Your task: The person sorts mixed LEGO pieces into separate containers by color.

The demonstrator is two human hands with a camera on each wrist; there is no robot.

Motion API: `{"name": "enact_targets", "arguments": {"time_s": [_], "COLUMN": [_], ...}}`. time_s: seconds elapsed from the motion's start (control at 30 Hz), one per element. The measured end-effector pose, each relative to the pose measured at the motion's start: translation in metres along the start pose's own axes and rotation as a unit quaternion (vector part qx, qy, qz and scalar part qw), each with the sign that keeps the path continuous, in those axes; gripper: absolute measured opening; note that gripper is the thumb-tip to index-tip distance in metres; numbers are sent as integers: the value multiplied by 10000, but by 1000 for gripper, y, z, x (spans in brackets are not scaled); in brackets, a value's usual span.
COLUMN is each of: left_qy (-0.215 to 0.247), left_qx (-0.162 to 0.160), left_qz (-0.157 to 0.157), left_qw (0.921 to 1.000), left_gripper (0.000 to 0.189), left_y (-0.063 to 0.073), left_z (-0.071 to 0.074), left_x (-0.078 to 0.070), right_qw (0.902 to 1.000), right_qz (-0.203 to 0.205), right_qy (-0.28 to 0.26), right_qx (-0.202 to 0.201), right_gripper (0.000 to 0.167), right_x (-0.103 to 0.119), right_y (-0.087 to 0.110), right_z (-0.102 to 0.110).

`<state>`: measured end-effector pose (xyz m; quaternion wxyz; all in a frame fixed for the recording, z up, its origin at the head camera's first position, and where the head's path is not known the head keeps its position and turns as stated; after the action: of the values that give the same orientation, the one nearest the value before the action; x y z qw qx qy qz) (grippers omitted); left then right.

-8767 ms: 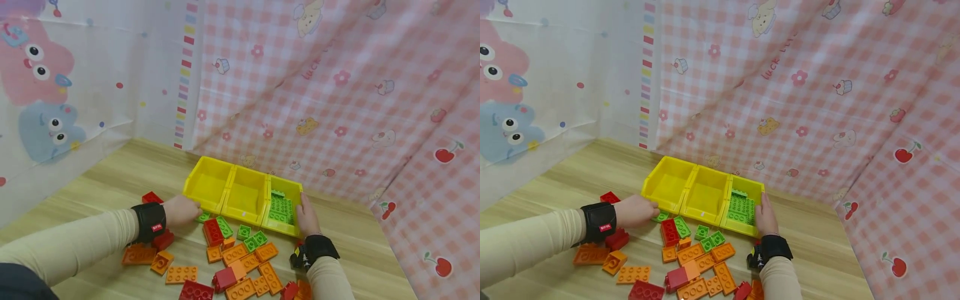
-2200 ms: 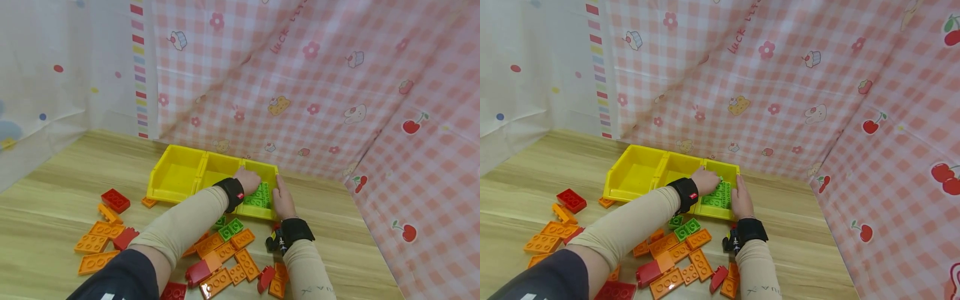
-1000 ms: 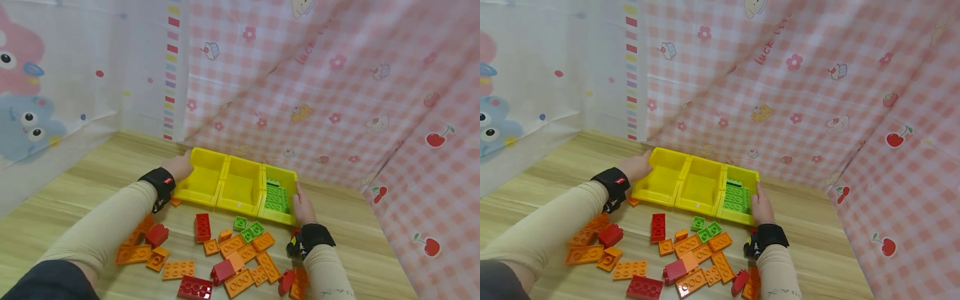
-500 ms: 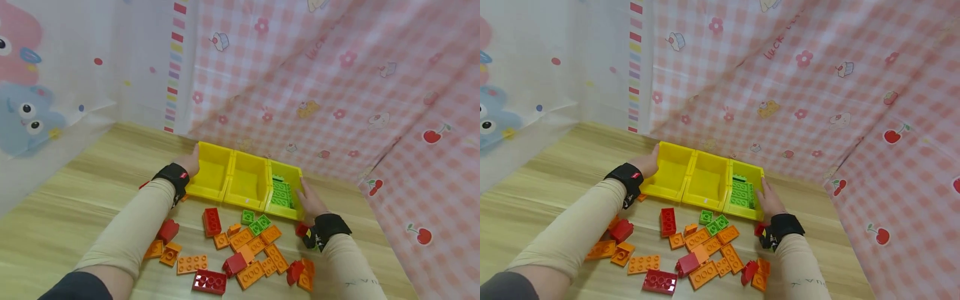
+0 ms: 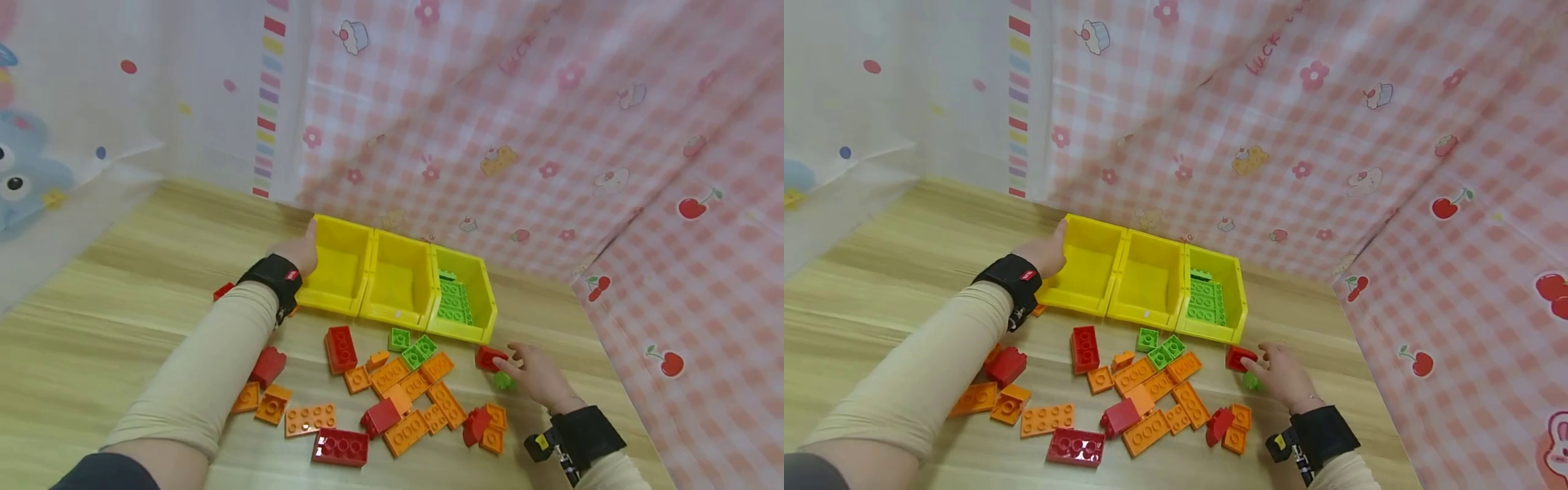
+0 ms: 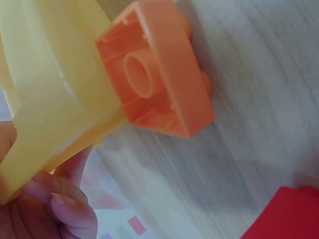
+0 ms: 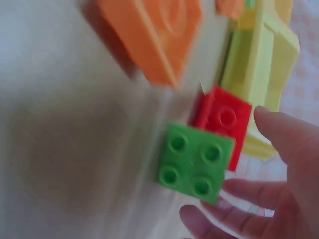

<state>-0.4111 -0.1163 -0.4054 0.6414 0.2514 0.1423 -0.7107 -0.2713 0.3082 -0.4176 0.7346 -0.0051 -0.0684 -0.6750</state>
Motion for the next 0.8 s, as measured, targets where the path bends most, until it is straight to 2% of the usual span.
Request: {"name": "enact_targets", "arguments": {"time_s": [0.13,0.27,0.47,0.67,0.8], "left_qy": [2,-1,-17,-16,-15], "left_qx": [-35,34,-47,-58,-15], "left_qz": [-7,-62,-24,-127,-88], "left_qw": [10000,10000,10000,9999,10000], "left_gripper": [65,66,66,66,67], "left_y": [1,1,4,10,7], "left_z": [6,4,4,6,3], "left_x": [0,-1,-7,-10,-6], "right_qw": [9992,9979,9980,9971,9895], "right_qz": [-155,-183,-171,405,954], "right_qy": [358,621,587,-91,1], "right_qx": [-20,-50,-180,-645,-1082], "right_gripper": [60,56,55,48,51], "right_x": [6,9,13,29,44], "right_y": [4,10,20,11,-8], "right_z": [-7,-9,11,40,45]}}
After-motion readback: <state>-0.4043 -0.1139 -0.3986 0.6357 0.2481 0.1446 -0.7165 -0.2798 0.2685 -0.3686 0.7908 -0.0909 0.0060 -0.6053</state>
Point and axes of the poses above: each hand's wrist, its own y-axis away from the middle knuckle, its own z-axis out of the back of the hand, x = y × z, the point moved 2 cm from there along -y, towards the middle knuckle, and after that the axes turned 9 degrees about y, right-handed, at the moved point
